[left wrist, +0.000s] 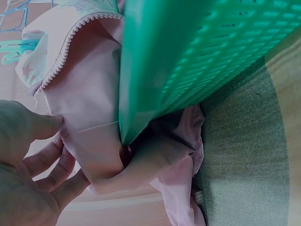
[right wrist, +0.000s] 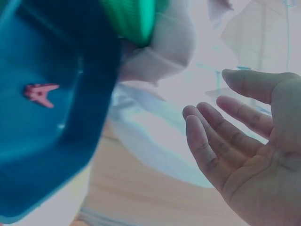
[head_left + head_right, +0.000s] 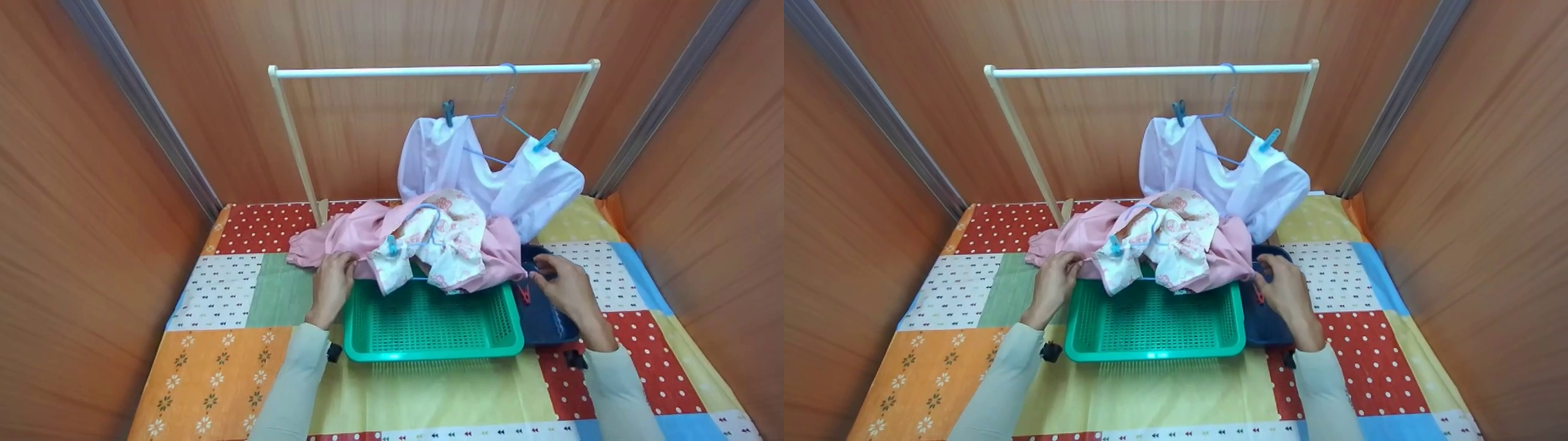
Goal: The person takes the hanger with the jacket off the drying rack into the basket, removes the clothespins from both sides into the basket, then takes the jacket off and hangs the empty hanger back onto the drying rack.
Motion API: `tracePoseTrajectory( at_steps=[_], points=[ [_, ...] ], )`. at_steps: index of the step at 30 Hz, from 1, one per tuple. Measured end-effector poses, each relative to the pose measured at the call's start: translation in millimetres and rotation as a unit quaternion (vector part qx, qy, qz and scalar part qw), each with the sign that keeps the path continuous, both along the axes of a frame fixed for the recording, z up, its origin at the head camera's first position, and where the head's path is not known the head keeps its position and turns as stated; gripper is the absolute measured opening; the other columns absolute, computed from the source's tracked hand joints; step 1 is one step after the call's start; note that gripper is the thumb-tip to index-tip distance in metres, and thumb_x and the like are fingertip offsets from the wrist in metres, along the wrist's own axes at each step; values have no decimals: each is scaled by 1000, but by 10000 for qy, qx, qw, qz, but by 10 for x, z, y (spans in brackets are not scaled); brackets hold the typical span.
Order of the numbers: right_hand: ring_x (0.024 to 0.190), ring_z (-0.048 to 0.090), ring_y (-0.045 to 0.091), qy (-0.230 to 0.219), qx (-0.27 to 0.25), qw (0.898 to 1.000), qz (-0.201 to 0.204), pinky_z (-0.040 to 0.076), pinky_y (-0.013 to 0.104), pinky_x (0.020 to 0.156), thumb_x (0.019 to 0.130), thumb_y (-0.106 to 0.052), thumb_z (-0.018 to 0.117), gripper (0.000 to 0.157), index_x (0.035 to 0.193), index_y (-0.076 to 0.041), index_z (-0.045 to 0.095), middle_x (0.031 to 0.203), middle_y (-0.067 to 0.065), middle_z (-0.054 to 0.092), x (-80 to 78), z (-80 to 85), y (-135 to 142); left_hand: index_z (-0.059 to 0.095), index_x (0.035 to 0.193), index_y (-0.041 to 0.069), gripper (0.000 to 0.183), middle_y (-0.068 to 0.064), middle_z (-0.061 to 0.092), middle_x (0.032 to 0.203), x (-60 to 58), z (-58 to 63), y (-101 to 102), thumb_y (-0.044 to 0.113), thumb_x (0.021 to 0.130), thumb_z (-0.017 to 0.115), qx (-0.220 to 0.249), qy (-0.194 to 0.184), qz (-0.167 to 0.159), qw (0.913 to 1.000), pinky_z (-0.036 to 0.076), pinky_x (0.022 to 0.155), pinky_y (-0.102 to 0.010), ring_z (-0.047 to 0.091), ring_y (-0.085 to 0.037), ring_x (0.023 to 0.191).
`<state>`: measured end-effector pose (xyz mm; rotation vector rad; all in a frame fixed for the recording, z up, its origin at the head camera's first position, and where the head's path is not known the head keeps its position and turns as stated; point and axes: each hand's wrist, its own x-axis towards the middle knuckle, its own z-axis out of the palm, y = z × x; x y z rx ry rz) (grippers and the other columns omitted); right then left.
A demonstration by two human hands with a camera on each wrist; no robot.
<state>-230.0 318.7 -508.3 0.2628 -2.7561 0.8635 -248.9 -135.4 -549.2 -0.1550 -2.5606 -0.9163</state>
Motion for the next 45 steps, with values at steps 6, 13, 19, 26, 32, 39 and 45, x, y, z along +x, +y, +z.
tracePoseTrajectory(
  at_steps=[6,13,19,26,32,39,45],
  points=[
    [102,68,42,273,-82,9994,169,57,56,84,95,-6,73,34,126,6,66,114,27,69,9,205,-87,77,106,5,12,-13,73,105,2,23,-6,3,97,69,17,-73,9,10000,55,85,-52,66,-34,100],
    [94,71,37,923,-133,9944,500,59,53,77,90,-3,77,32,119,5,70,107,22,72,4,382,-236,77,105,4,12,-13,73,104,-2,34,-15,2,95,70,-5,-7,25,10000,54,85,-53,66,-34,99],
    [90,71,33,1341,-175,9872,850,59,50,74,84,2,81,31,114,3,72,101,17,73,-2,494,-416,77,101,5,11,-13,74,101,-8,29,-13,1,94,71,-71,15,59,10000,54,82,-54,65,-36,97],
    [89,70,32,1473,-365,9808,1226,59,47,72,88,-3,79,27,114,1,72,102,16,73,23,588,-652,78,103,4,11,-14,74,101,-17,27,-17,1,95,70,-78,-143,52,9999,54,83,-54,65,-35,98],
    [88,71,27,1702,-494,9703,1644,60,45,70,87,-2,80,24,111,-1,73,100,12,73,34,590,-854,78,105,4,13,-13,74,103,-27,25,0,1,95,70,-12,-228,-2,9997,54,87,-52,65,-35,99],
    [89,70,26,1612,-558,9642,2032,60,42,71,89,-5,79,25,113,-2,73,103,11,73,58,568,-1063,78,103,4,12,-13,74,102,-30,10,6,0,95,70,-18,-181,-4,9998,54,86,-52,66,-35,97],
    [99,71,28,1421,-645,9578,2413,60,45,79,91,-5,78,30,119,-1,71,112,13,73,14,524,-1249,78,104,4,12,-14,74,103,-27,13,9,1,95,70,0,-130,6,9999,54,86,-52,66,-34,98]
  ],
)
